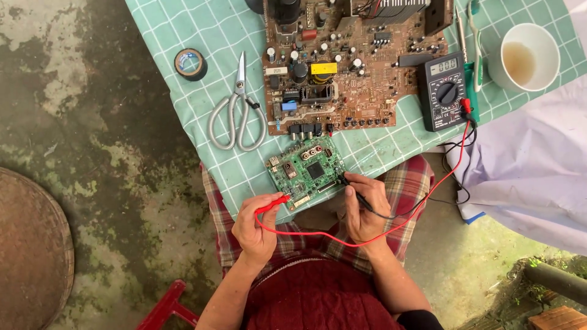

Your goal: Cleaning a circuit board with a brush and liquid, then testing it with a digital multimeter

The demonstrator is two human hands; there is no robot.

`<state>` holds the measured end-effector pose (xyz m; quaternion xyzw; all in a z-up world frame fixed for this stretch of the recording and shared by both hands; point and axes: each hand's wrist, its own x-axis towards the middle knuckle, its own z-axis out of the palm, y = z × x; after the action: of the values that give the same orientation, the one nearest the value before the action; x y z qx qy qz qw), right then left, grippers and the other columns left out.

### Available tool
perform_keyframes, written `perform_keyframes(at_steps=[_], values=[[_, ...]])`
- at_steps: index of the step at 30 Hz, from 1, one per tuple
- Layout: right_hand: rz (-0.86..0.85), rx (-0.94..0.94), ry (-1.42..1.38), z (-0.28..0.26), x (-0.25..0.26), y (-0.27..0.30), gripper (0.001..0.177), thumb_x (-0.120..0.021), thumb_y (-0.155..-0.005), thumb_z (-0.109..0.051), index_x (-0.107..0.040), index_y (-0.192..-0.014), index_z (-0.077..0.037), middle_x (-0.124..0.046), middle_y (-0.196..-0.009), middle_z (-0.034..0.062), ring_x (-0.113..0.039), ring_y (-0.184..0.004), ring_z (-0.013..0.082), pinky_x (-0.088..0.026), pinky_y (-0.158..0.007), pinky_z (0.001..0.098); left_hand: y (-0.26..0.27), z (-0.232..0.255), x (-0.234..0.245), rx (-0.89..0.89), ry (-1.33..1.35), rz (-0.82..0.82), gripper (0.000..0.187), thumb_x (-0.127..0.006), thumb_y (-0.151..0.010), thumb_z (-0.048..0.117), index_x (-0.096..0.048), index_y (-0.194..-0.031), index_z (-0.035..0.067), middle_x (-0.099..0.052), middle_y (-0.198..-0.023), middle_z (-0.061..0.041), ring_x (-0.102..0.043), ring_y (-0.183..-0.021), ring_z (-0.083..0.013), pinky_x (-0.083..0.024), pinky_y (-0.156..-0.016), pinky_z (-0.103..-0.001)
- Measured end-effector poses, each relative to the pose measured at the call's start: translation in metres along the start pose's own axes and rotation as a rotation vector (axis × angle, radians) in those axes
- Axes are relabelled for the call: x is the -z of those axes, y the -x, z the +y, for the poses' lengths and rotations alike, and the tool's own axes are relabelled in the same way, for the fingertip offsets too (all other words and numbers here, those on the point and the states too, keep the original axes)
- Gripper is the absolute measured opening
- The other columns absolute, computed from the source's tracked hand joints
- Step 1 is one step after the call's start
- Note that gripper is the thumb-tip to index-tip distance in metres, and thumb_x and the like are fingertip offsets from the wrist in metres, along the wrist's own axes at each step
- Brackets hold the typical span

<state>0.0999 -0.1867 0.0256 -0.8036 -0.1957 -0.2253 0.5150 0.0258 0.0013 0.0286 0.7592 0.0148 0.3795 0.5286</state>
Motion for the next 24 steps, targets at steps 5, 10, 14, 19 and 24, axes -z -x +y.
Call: perform_keyframes(at_steps=[5, 10, 14, 19, 24], values=[[0.009, -0.046, -0.079, 0.011, 0.0, 0.004, 0.016, -0.065, -0.102, -0.01, -0.069, -0.092, 0.001, -0.078, -0.096, 0.0195, -0.074, -0.086, 0.0354, -0.056, -0.078, 0.04, 0.005, -0.006, 0.001, -0.001, 0.0, 0.007, 0.01, -0.066, -0.095, 0.0, -0.061, -0.103, -0.004, -0.07, -0.095, -0.016, -0.077, -0.087, -0.039, -0.064, -0.077, -0.045], [0.017, -0.066, -0.18, 0.025, 0.005, 0.002, 0.019, -0.065, -0.103, -0.01, -0.067, -0.088, 0.002, -0.076, -0.092, 0.0215, -0.076, -0.085, 0.036, -0.057, -0.078, 0.0402, 0.005, -0.004, 0.0, -0.001, 0.027, 0.021, 0.01, -0.067, -0.094, -0.002, -0.061, -0.101, -0.005, -0.069, -0.093, -0.017, -0.077, -0.087, -0.0399, -0.064, -0.077, -0.046], [0.061, -0.055, -0.23, 0.035, 0.01, 0.0, 0.021, -0.066, -0.102, -0.01, -0.065, -0.086, 0.003, -0.074, -0.091, 0.0244, -0.076, -0.084, 0.0377, -0.057, -0.079, 0.0409, -0.002, 0.0, 0.0, 0.025, 0.041, 0.074, 0.009, -0.063, -0.097, -0.001, -0.057, -0.102, -0.005, -0.067, -0.094, -0.018, -0.075, -0.087, -0.0392, -0.064, -0.078, -0.046], [0.047, -0.009, -0.266, 0.044, 0.009, -0.013, 0.022, -0.066, -0.103, -0.009, -0.065, -0.086, 0.004, -0.073, -0.09, 0.0248, -0.076, -0.085, 0.0394, -0.057, -0.079, 0.0409, -0.009, -0.001, -0.002, 0.037, -0.012, 0.071, 0.008, -0.062, -0.099, -0.001, -0.056, -0.103, -0.005, -0.068, -0.095, -0.017, -0.077, -0.091, -0.0381, -0.063, -0.073, -0.039], [-0.017, -0.037, -0.225, 0.048, 0.008, -0.011, 0.019, -0.068, -0.102, -0.011, -0.067, -0.087, 0.001, -0.074, -0.089, 0.0203, -0.074, -0.08, 0.0336, -0.055, -0.076, 0.0376, -0.005, -0.003, -0.004, 0.071, -0.014, 0.073, 0.009, -0.063, -0.098, -0.002, -0.056, -0.104, -0.005, -0.068, -0.096, -0.017, -0.076, -0.091, -0.0386, -0.063, -0.072, -0.039]])
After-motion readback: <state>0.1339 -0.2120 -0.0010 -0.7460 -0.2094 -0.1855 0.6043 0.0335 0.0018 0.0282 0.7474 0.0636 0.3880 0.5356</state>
